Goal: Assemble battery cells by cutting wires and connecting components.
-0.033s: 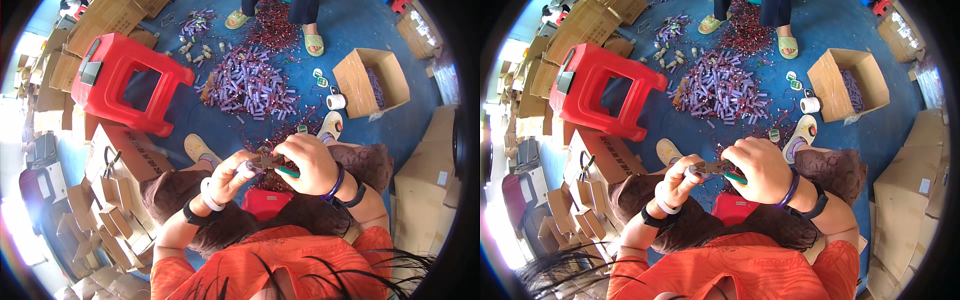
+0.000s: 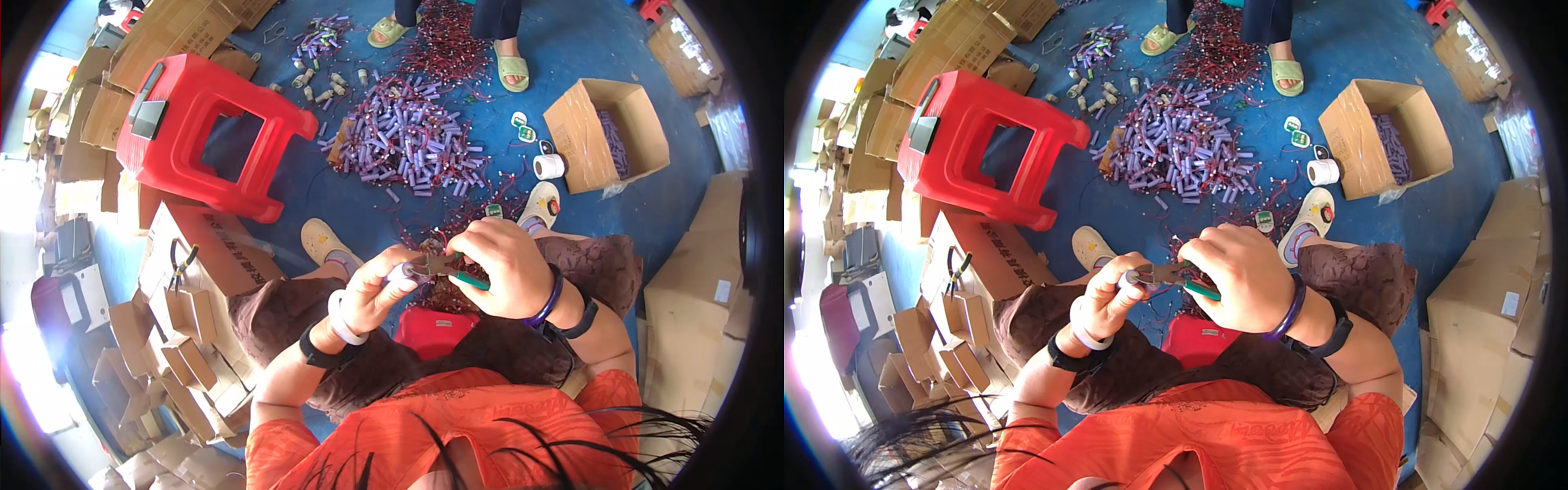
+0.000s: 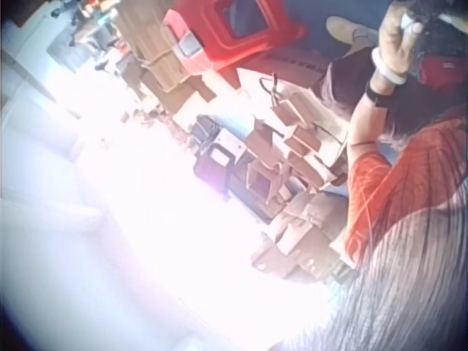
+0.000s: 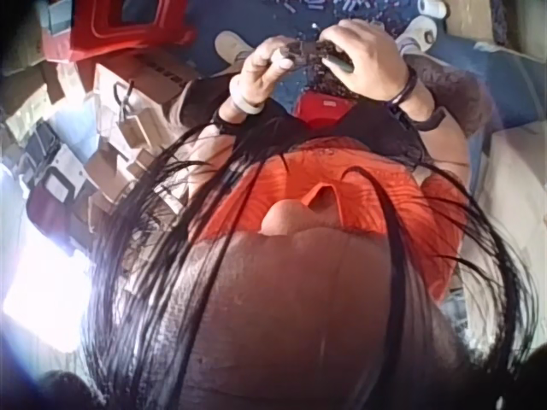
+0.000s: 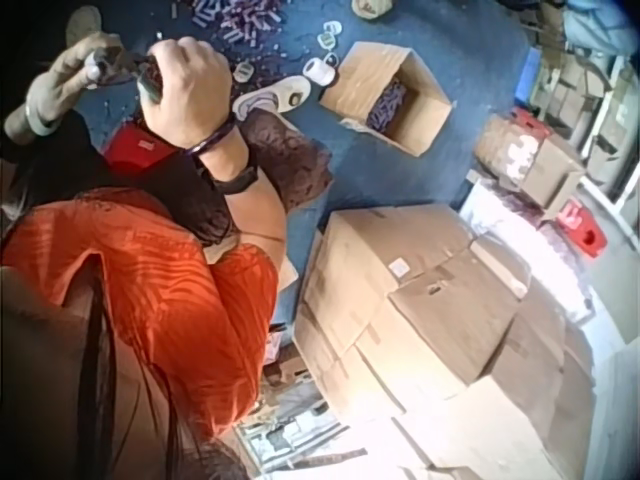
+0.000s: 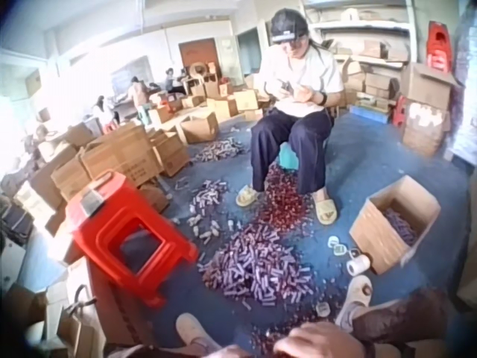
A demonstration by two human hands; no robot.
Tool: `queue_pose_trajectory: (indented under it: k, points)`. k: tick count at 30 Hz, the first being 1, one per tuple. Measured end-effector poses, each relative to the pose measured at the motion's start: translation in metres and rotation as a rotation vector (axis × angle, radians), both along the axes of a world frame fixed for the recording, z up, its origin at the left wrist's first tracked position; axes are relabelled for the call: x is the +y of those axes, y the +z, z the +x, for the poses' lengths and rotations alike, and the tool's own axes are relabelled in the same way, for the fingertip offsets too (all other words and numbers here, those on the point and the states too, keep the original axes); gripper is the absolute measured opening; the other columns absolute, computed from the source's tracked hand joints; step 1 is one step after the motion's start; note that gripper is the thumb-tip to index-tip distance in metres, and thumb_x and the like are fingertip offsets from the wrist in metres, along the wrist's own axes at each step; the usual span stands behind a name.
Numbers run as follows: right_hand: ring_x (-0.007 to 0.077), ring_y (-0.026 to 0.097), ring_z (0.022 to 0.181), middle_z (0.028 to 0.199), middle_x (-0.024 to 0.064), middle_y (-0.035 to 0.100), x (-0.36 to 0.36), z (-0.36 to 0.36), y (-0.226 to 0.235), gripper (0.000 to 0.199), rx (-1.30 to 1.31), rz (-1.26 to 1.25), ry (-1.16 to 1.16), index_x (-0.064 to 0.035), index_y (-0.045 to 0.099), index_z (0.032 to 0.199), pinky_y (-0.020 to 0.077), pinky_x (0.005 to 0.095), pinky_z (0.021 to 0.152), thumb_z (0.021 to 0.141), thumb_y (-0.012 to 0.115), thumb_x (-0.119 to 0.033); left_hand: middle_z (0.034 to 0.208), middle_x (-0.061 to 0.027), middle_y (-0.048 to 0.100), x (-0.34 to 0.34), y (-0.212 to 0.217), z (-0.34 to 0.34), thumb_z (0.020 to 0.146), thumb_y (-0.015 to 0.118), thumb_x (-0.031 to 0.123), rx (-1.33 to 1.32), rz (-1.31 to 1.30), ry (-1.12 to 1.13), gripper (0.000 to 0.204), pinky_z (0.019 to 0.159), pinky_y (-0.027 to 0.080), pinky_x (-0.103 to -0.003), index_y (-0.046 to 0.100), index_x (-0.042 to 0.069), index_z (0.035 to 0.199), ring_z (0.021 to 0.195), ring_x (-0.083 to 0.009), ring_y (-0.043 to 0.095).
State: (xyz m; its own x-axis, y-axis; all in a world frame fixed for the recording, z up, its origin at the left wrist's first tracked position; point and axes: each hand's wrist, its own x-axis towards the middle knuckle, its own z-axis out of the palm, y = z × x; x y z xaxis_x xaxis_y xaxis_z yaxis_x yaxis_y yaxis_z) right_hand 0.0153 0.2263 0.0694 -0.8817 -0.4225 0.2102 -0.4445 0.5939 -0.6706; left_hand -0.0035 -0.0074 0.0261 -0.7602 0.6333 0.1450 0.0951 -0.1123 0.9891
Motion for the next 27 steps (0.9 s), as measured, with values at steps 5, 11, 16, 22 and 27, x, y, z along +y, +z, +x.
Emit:
queue_pose_trajectory:
  k: [5, 11, 16, 22, 27]
  points:
    - [0.0294, 0.055, 0.076, 0.082, 0.0082, 0.054, -0.002, -0.001, -0.001, 0.035, 0.059, -0.012, 0.017, -0.0077, 0.055, 0.095, 0.0434, 0.0417, 0.066, 0.064, 0.072, -0.009, 0.092, -0.0073, 0.053, -0.002, -0.005, 0.001, 0.098, 0.052, 0.019, -0.005, 0.012, -0.012, 0.018, 0.07, 0.043, -0.027, 0.052, 0.003, 0.106, 0.076, -0.013, 0.049]
    - [0.0277, 0.057, 0.067, 0.073, 0.006, 0.053, -0.002, 0.002, -0.005, 0.028, 0.071, -0.021, -0.003, -0.0087, 0.056, 0.092, 0.0453, 0.0396, 0.057, 0.067, 0.07, -0.006, 0.092, -0.0071, 0.053, -0.002, -0.006, 0.001, 0.098, 0.052, 0.018, 0.026, -0.006, -0.008, 0.018, 0.07, 0.043, -0.027, 0.052, 0.003, 0.108, 0.076, -0.0132, 0.049]
    - [0.026, 0.057, 0.065, 0.071, 0.0055, 0.051, -0.004, 0.002, -0.009, 0.027, 0.145, 0.016, -0.046, -0.0092, 0.057, 0.092, 0.0451, 0.0381, 0.054, 0.068, 0.07, -0.006, 0.091, -0.0066, 0.053, 0.0, -0.002, 0.001, 0.099, 0.051, 0.022, 0.002, -0.035, 0.019, 0.023, 0.069, 0.043, -0.027, 0.052, 0.001, 0.109, 0.075, -0.0125, 0.049]
    - [0.0261, 0.055, 0.061, 0.07, 0.0064, 0.051, -0.001, -0.008, -0.001, 0.028, 0.337, 0.102, -0.219, -0.0067, 0.057, 0.091, 0.0435, 0.0372, 0.053, 0.066, 0.069, 0.0, 0.08, -0.0058, 0.052, 0.002, 0.002, 0.001, 0.1, 0.049, 0.029, -0.293, -0.023, 0.138, 0.031, 0.066, 0.042, -0.027, 0.052, 0.0, 0.111, 0.072, -0.0123, 0.049]
    - [0.0231, 0.057, 0.061, 0.075, 0.0071, 0.054, -0.002, -0.009, 0.003, 0.023, -0.029, -0.243, -0.304, -0.0049, 0.057, 0.094, 0.045, 0.0335, 0.055, 0.075, 0.069, 0.0, 0.079, -0.0067, 0.052, 0.001, -0.002, 0.0, 0.098, 0.053, 0.03, -0.289, 0.146, 0.044, 0.03, 0.065, 0.042, -0.029, 0.055, 0.002, 0.107, 0.071, -0.0151, 0.05]
